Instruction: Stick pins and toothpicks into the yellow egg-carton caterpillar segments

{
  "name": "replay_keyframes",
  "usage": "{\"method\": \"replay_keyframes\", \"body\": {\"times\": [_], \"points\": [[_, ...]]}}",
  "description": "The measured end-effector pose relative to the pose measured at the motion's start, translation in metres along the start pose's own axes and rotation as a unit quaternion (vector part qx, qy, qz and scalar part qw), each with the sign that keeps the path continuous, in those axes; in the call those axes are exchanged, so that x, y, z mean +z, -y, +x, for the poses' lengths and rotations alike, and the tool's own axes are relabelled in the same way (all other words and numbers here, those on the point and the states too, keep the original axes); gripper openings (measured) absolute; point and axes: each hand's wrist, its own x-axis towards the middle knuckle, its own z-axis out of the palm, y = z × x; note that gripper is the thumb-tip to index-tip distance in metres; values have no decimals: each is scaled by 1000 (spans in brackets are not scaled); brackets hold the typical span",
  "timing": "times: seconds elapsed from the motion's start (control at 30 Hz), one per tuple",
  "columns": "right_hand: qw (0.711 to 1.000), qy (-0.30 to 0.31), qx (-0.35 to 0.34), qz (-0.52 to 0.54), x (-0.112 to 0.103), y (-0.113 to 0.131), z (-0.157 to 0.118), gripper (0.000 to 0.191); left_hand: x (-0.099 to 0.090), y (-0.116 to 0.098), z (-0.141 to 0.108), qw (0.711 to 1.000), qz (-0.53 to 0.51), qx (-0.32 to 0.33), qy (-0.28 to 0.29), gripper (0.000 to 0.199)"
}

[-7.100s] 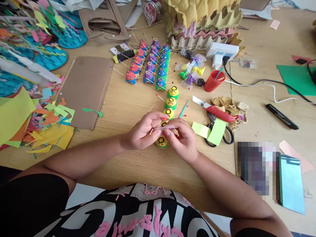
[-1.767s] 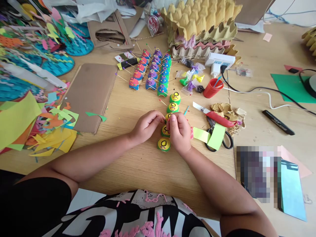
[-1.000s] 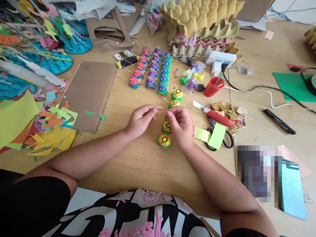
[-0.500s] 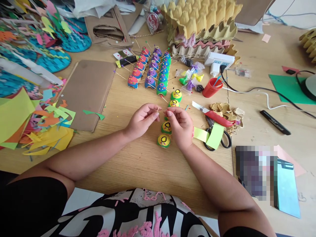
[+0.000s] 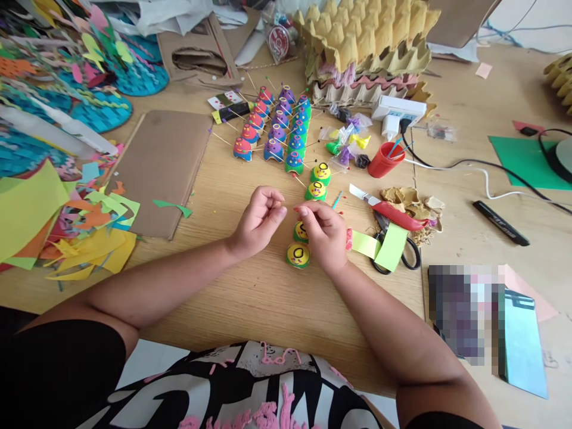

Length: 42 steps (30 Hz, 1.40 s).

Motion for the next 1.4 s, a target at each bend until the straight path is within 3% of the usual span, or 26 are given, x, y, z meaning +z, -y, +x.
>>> {"method": "replay_keyframes", "body": {"times": [0.27, 0.4, 0.6, 0.8, 0.9, 1.03, 1.17, 1.4], "points": [[999, 31, -34, -23, -1, 0, 0, 34, -2, 1, 0, 994, 90, 65, 9, 21], [998, 42, -38, -10, -2, -2, 0, 30, -4, 1, 1, 990, 94, 103, -7, 14], [998, 58, -34, -6, -2, -4, 0, 25, -7, 1, 3, 987, 117, 107, -10, 17], [997, 62, -36, 15, -1, -2, -1, 20, -7, -1, 2, 976, 131, 171, -21, 4], [999, 32, -9, 22, 0, -1, -2, 25, -5, 0, 1, 984, 115, 136, -24, 7], [997, -33, 8, 74, 2, -1, 0, 23, -3, 2, 0, 998, 42, 36, -21, 17], [996, -27, 5, 87, 3, -6, 2, 13, -3, 3, 3, 999, -1, -15, -33, 25], [995, -30, -76, -55, 1, -4, 3, 12, -5, 1, 6, 992, -73, -104, -16, 37]]}}
